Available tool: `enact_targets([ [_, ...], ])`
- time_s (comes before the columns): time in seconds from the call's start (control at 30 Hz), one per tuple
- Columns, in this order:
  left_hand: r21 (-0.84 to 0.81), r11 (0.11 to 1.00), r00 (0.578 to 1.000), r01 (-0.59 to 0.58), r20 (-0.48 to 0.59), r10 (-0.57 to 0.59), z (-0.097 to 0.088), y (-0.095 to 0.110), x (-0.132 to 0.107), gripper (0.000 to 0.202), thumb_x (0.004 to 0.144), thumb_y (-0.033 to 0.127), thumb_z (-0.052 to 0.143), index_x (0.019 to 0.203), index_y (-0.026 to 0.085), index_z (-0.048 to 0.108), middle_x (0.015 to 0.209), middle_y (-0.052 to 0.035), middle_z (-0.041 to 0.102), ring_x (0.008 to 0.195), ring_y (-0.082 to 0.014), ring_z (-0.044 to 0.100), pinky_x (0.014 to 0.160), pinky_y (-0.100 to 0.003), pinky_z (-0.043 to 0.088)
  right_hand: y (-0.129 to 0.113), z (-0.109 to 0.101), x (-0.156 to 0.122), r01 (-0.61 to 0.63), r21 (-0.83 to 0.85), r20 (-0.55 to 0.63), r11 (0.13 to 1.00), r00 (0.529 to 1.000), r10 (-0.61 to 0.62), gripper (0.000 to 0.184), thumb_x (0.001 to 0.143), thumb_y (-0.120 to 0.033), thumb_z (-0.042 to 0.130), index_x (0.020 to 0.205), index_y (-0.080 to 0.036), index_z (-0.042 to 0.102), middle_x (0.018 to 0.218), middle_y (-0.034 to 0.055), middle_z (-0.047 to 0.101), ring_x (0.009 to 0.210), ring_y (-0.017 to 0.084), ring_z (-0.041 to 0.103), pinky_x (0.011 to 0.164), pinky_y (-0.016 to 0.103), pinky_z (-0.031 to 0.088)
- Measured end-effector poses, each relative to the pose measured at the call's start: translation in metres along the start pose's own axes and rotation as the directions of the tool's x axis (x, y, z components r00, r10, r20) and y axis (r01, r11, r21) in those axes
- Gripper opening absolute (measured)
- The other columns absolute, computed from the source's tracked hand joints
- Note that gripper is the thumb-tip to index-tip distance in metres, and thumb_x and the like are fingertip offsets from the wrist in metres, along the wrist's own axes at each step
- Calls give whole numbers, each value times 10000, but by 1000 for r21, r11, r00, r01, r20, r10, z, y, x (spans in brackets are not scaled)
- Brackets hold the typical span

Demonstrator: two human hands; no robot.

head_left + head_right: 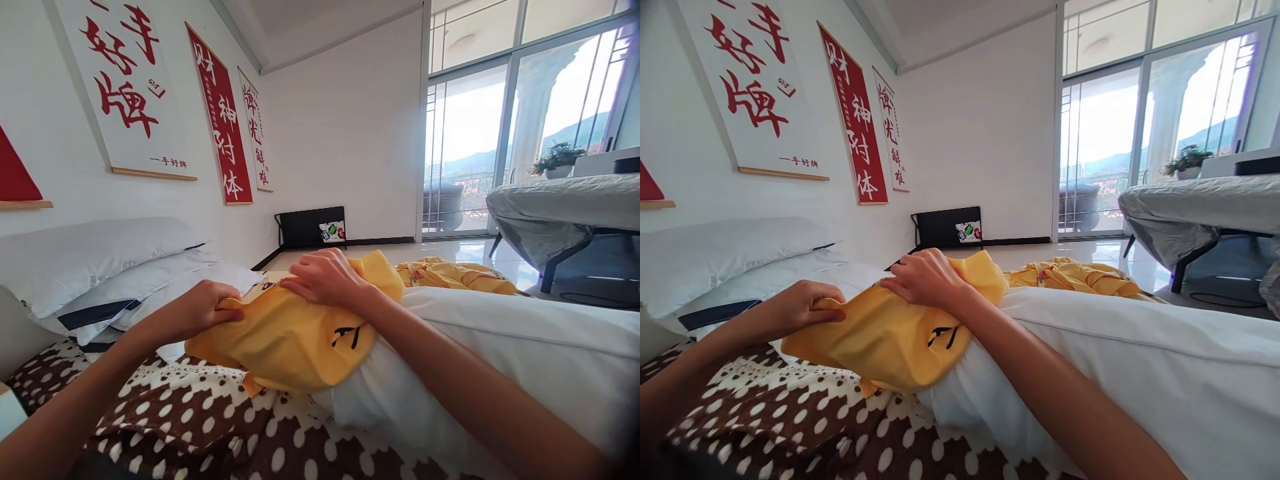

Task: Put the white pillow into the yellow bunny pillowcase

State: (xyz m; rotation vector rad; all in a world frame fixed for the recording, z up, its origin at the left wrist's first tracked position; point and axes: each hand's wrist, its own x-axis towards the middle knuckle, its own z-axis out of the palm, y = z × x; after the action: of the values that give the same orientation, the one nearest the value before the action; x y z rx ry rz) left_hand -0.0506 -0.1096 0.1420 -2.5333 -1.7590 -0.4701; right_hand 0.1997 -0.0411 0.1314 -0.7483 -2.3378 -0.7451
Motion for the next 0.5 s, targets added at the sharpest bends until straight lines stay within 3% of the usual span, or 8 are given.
enact_targets([
  [0.1,69,997,990,22,139,-32,-3,2,-5,276,801,469,539,703,215,581,683,35,594,656,-146,499,614,-239,344,0,-2,-1,74,-42,59,996,996,-71,507,889,-587,443,729,-166,675,725,47,646,629,129,521,541,285,133],
  [0.2,92,996,984,14,176,-30,-5,4,-8,203,808,374,502,694,210,537,717,27,578,683,-148,497,628,-238,341,-1,-5,0,104,-22,131,994,986,-101,463,853,-578,516,712,-165,671,697,40,644,609,123,520,526,284,120],
  [0.33,120,992,994,-39,107,26,-3,1,-5,130,772,264,454,660,200,435,732,18,534,709,-148,488,657,-244,338,-3,-10,-1,107,14,223,994,969,-108,429,836,-545,553,687,-161,671,685,44,644,585,117,507,511,278,121],
  [0.5,191,979,997,77,-2,-78,2,-10,2,178,789,265,381,626,199,359,698,7,513,673,-161,470,621,-272,315,-3,-12,-1,91,-10,279,996,956,-85,280,865,-329,537,695,-148,668,769,62,647,634,134,529,514,288,155],
])
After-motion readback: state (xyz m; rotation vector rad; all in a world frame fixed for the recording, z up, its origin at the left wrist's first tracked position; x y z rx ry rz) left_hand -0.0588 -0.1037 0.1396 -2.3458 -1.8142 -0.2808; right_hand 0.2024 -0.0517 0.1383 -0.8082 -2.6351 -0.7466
